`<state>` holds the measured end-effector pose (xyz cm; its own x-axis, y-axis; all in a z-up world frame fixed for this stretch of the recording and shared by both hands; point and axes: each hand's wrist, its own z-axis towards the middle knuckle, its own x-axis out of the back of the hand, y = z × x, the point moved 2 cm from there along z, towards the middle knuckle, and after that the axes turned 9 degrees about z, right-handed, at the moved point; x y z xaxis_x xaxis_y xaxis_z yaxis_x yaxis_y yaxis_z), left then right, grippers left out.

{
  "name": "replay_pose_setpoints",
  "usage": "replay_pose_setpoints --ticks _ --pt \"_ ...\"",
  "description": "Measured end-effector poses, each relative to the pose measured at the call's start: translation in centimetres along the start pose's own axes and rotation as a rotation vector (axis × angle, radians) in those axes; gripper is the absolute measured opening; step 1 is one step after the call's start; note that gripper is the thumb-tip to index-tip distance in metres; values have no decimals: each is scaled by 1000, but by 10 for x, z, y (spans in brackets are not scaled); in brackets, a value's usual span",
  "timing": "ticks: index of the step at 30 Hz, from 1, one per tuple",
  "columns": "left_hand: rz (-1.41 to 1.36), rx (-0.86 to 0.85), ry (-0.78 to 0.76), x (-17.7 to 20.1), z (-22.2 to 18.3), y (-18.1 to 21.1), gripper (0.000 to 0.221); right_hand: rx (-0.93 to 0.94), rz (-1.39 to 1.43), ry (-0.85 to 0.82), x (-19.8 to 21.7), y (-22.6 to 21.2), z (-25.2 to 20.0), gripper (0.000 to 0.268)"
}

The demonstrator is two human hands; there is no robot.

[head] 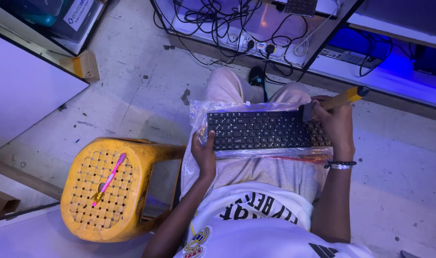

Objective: Cleaning a laptop keyboard using a brush

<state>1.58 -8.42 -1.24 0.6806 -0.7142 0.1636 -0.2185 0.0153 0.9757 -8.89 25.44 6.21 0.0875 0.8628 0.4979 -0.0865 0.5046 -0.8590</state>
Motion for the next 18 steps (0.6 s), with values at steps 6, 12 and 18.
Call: replay_pose_setpoints --ticks 6,12,18 --pt "-4 -10 -36 0 -3 12 30 -126 -62 -73 6 -7 -9 23" --pt "-62 3 -145 -4 -3 16 30 -530 82 -224 36 -42 -29 25" --pt "-71 -11 -211 -16 -6 18 31 -180 -13 41 39 -23 -32 23"
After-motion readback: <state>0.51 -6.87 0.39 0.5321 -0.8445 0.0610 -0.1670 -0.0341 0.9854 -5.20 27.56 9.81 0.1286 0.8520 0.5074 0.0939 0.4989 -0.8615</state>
